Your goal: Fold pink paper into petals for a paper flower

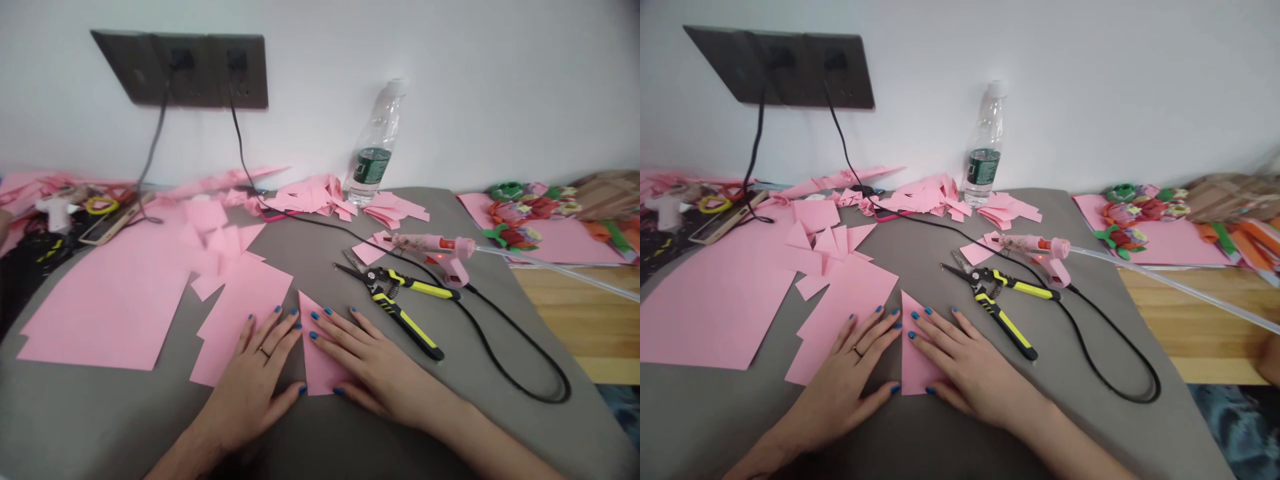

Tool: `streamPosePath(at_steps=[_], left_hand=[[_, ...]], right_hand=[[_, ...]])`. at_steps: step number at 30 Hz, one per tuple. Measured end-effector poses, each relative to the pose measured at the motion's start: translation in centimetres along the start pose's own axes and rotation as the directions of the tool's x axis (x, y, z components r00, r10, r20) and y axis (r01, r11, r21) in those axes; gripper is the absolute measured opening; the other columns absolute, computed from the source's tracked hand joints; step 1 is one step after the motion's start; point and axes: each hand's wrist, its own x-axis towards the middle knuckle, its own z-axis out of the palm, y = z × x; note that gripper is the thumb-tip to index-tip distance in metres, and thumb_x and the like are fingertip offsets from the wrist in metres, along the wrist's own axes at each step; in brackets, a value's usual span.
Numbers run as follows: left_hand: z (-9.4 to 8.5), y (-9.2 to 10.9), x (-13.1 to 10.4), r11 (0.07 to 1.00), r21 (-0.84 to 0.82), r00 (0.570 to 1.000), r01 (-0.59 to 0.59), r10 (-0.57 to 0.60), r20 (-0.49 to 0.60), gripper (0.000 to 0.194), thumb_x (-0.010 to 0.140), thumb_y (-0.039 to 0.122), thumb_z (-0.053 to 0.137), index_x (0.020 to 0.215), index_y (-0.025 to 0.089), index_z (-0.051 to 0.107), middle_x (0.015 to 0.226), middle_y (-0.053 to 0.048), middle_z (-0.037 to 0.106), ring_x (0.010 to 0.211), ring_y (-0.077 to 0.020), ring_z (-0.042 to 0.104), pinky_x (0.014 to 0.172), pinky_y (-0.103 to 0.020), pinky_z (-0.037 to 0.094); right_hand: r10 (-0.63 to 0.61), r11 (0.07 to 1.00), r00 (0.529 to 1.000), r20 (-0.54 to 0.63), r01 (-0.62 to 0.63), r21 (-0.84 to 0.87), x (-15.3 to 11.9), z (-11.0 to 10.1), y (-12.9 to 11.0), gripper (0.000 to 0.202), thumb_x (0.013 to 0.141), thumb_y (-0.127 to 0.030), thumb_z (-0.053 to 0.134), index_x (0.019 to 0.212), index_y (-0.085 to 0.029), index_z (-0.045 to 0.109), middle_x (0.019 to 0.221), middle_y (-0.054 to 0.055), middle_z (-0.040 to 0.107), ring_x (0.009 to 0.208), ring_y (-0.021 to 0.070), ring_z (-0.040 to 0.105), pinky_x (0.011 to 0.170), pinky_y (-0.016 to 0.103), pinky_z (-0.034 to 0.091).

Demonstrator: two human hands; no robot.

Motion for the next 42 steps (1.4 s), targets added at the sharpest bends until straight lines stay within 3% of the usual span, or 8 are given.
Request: streamPosePath(at_steps=[7,14,26,36,42], left_hand=[[-0.1,-0.5,-0.3,0.997,-0.041,0.986,-0.066,0.059,-0.155,0.041,0.092,0.01,0.052,0.132,0.016,0.058,0.141,-0.012,0.063,0.138,-0.0292,0.049,0.118,-0.057,0.032],[0.2,-0.7,-0.4,0.991,-0.05,0.958,-0.124,0.107,-0.265,0.035,0.092,0.006,0.051,0.123,0.019,0.064,0.135,-0.01,0.067,0.138,-0.0275,0.047,0.118,-0.055,0.031],[0.2,-0.7,-0.3,0.992,-0.039,0.957,-0.121,0.106,-0.27,0.038,0.091,0.002,0.048,0.121,0.019,0.065,0.133,-0.009,0.067,0.137,-0.0262,0.048,0.118,-0.053,0.032],[0.2,-0.7,-0.6,0.99,-0.022,0.973,-0.138,0.132,-0.191,0.044,0.09,0.005,0.05,0.125,0.026,0.066,0.143,-0.012,0.057,0.138,-0.0319,0.042,0.11,-0.064,0.036],[0.4,-0.4,-0.4,0.993,-0.061,0.972,-0.1,0.084,-0.22,0.038,0.092,0.008,0.051,0.118,0.028,0.069,0.139,-0.008,0.062,0.135,-0.0321,0.046,0.11,-0.063,0.036]], right_hand=[[-0.004,1.0,1.0,-0.019,0.004,0.0,0.0,0.0,0.0,0.066,0.092,-0.019,0.058,0.155,-0.021,0.039,0.165,0.011,0.028,0.154,0.0273,0.021,0.124,0.056,0.013],[0.007,1.0,1.0,0.013,-0.007,-0.022,0.1,0.0,-0.1,0.066,0.094,-0.021,0.057,0.157,-0.022,0.036,0.167,0.011,0.023,0.155,0.0285,0.017,0.121,0.061,0.018],[0.013,0.998,0.999,0.045,-0.01,-0.068,0.2,-0.1,-0.4,0.066,0.094,-0.019,0.053,0.157,-0.022,0.034,0.168,0.011,0.018,0.154,0.0322,0.018,0.115,0.069,0.027],[0.007,0.999,0.999,0.039,-0.005,-0.038,0.0,-0.1,-0.3,0.064,0.093,-0.019,0.054,0.155,-0.022,0.038,0.167,0.012,0.021,0.154,0.0319,0.018,0.116,0.068,0.026],[0.05,0.999,0.997,0.062,-0.051,0.009,1.0,-1.5,-0.7,0.064,0.09,-0.024,0.062,0.151,-0.023,0.044,0.167,0.013,0.026,0.151,0.0351,0.027,0.115,0.067,0.028]])
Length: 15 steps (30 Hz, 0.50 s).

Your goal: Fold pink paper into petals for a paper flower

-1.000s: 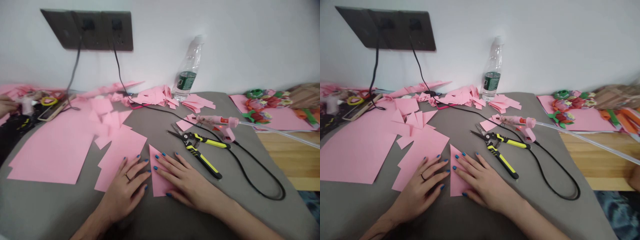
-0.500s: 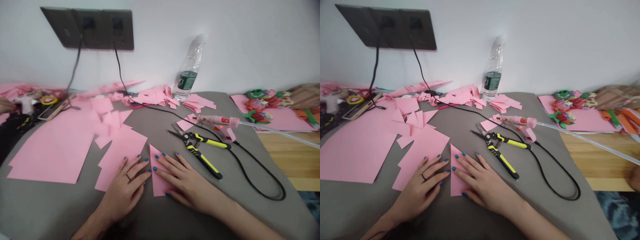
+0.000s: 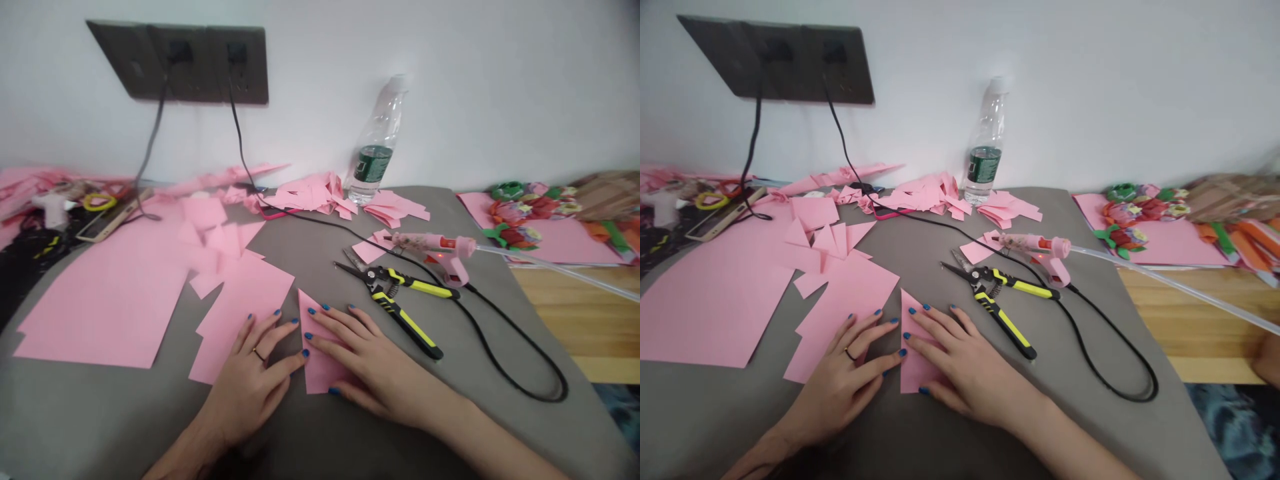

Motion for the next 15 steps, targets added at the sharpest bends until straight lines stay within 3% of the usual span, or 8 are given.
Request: streamPosePath(at_steps=[7,15], left_hand=[[0.0,0.1,0.0,1.0,0.001,1.0,-0.01,0.01,-0.005,0.04,0.092,0.006,0.051,0.12,0.028,0.068,0.141,-0.008,0.061,0.136,-0.033,0.044,0.108,-0.065,0.037],[0.0,0.0,0.2,1.0,-0.015,1.0,0.007,-0.007,0.003,0.04,0.091,0.006,0.052,0.118,0.029,0.069,0.137,-0.009,0.062,0.133,-0.0333,0.046,0.107,-0.067,0.039]], right_hand=[[0.017,0.999,0.999,-0.043,-0.015,0.041,1.6,-1.5,-0.4,0.057,0.09,-0.03,0.065,0.143,-0.014,0.053,0.161,0.016,0.039,0.139,0.0355,0.04,0.112,0.057,0.039],[0.025,0.998,0.998,-0.051,-0.022,0.059,2.3,-1.8,0.1,0.056,0.094,-0.038,0.061,0.145,-0.016,0.05,0.161,0.015,0.04,0.146,0.0337,0.035,0.117,0.059,0.032]])
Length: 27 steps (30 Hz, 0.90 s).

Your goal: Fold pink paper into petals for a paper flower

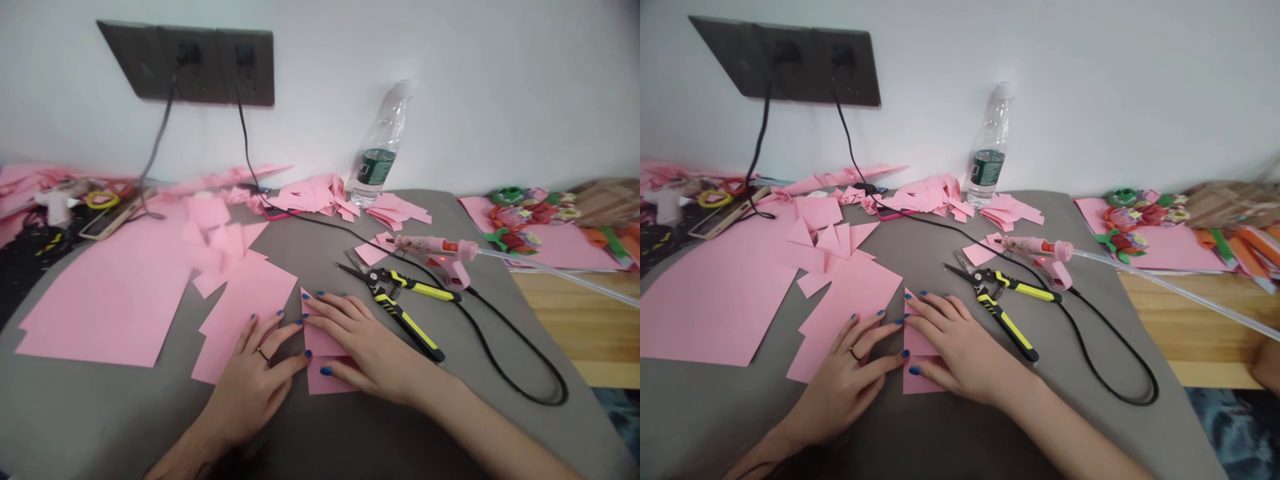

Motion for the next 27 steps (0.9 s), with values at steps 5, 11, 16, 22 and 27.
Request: streamPosePath(at_steps=[5,11,16,22,27], left_hand=[[0.0,0.0,0.0,1.0,0.002,1.0,0.001,-0.001,0.014,0.04,0.09,0.005,0.052,0.117,0.028,0.07,0.137,-0.009,0.062,0.133,-0.034,0.046,0.107,-0.069,0.038],[0.0,0.1,0.0,1.0,0.004,1.0,0.003,-0.003,0.005,0.039,0.089,0.006,0.053,0.117,0.028,0.071,0.135,-0.009,0.063,0.133,-0.0332,0.046,0.108,-0.068,0.038],[-0.1,0.2,0.0,1.0,-0.006,1.0,0.015,-0.015,-0.005,0.038,0.09,0.008,0.054,0.116,0.03,0.071,0.134,-0.008,0.064,0.132,-0.0325,0.048,0.108,-0.066,0.039],[-0.1,0.2,0.1,1.0,0.002,1.0,0.004,-0.004,-0.021,0.037,0.091,0.007,0.052,0.115,0.029,0.071,0.132,-0.008,0.065,0.13,-0.033,0.049,0.106,-0.066,0.041],[-0.1,0.2,0.1,1.0,0.002,1.0,0.0,0.0,-0.014,0.037,0.091,0.008,0.053,0.116,0.028,0.071,0.132,-0.008,0.065,0.131,-0.0332,0.047,0.108,-0.066,0.039]], right_hand=[[0.012,0.999,0.998,0.055,-0.014,0.034,0.6,-0.2,0.7,0.055,0.097,-0.037,0.056,0.148,-0.018,0.046,0.163,0.013,0.036,0.154,0.0326,0.02,0.119,0.069,0.018],[0.013,0.993,0.997,0.081,-0.023,0.116,0.6,-0.5,1.1,0.062,0.097,-0.037,0.058,0.153,-0.02,0.039,0.164,0.012,0.033,0.155,0.0316,0.013,0.119,0.069,0.01],[0.008,0.983,1.0,0.004,-0.008,0.181,0.2,-0.4,1.5,0.06,0.101,-0.034,0.05,0.157,-0.019,0.033,0.165,0.013,0.03,0.155,0.0278,0.018,0.121,0.064,0.011],[-0.016,0.999,1.0,-0.017,0.017,0.05,0.4,0.4,1.9,0.063,0.1,-0.033,0.053,0.158,-0.019,0.032,0.163,0.015,0.034,0.153,0.0305,0.022,0.119,0.066,0.019],[-0.043,0.998,0.999,-0.01,0.043,-0.044,0.6,0.4,1.9,0.063,0.098,-0.037,0.056,0.155,-0.016,0.038,0.16,0.017,0.038,0.152,0.033,0.027,0.117,0.067,0.024]])
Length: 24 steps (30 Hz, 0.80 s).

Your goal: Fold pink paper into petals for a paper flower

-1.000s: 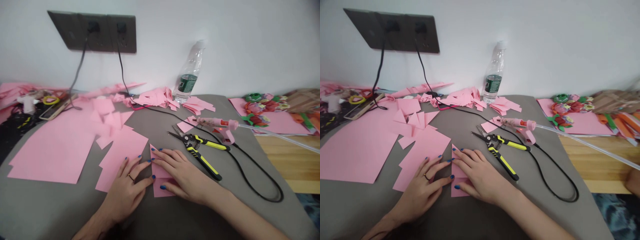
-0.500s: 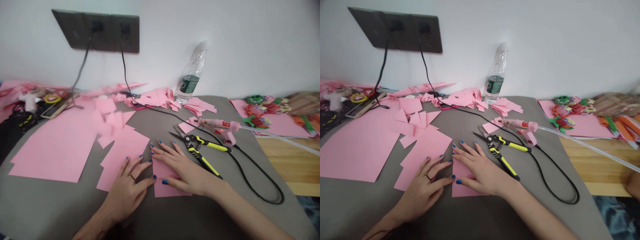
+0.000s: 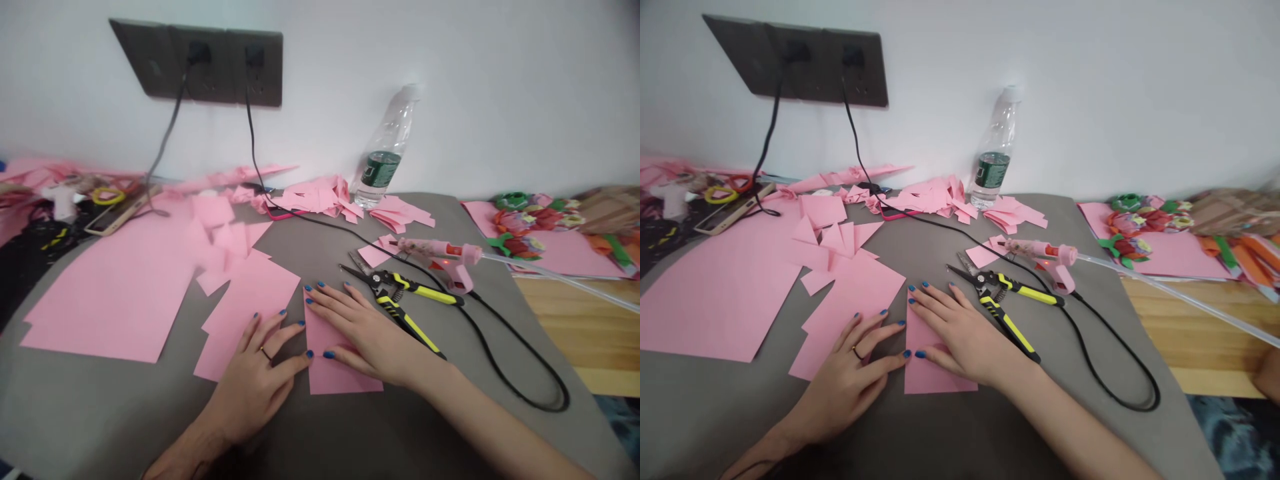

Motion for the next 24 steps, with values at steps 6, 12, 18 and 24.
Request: streamPosePath(at_steps=[6,12,18,24], left_hand=[[-0.05,0.03,0.08,1.0,0.01,1.0,0.006,-0.006,-0.004,0.039,0.09,0.007,0.054,0.116,0.029,0.071,0.131,-0.006,0.066,0.13,-0.0313,0.049,0.11,-0.063,0.039],[-0.11,0.1,0.05,1.0,0.01,1.0,0.006,-0.006,-0.005,0.038,0.09,0.006,0.053,0.114,0.029,0.071,0.131,-0.006,0.066,0.13,-0.032,0.05,0.108,-0.064,0.041],[-0.06,0.16,-0.03,1.0,0.024,1.0,-0.011,0.011,-0.022,0.04,0.09,0.004,0.051,0.115,0.028,0.07,0.13,-0.005,0.068,0.13,-0.0298,0.05,0.112,-0.059,0.038],[0.16,0.26,-0.06,0.996,0.07,0.998,-0.051,0.053,-0.028,0.044,0.091,0.004,0.049,0.126,0.024,0.066,0.134,-0.001,0.068,0.13,-0.0257,0.051,0.121,-0.047,0.026]], right_hand=[[-0.025,0.999,1.0,-0.008,0.025,-0.031,0.02,-0.11,0.04,0.065,0.097,-0.037,0.058,0.155,-0.017,0.038,0.16,0.016,0.04,0.151,0.0331,0.028,0.117,0.066,0.026],[-0.017,0.996,0.999,0.029,0.019,-0.084,0.24,-0.2,-0.04,0.061,0.097,-0.038,0.058,0.151,-0.013,0.043,0.159,0.017,0.04,0.15,0.0366,0.03,0.114,0.069,0.031],[-0.019,0.997,0.999,0.025,0.021,-0.08,0.25,-0.1,0.09,0.062,0.097,-0.038,0.058,0.153,-0.015,0.042,0.159,0.017,0.041,0.15,0.0347,0.031,0.116,0.066,0.031],[-0.012,0.997,1.0,-0.004,0.012,-0.082,0.18,0.25,0.02,0.067,0.096,-0.041,0.058,0.155,-0.015,0.038,0.159,0.017,0.041,0.151,0.0345,0.028,0.115,0.065,0.031]])
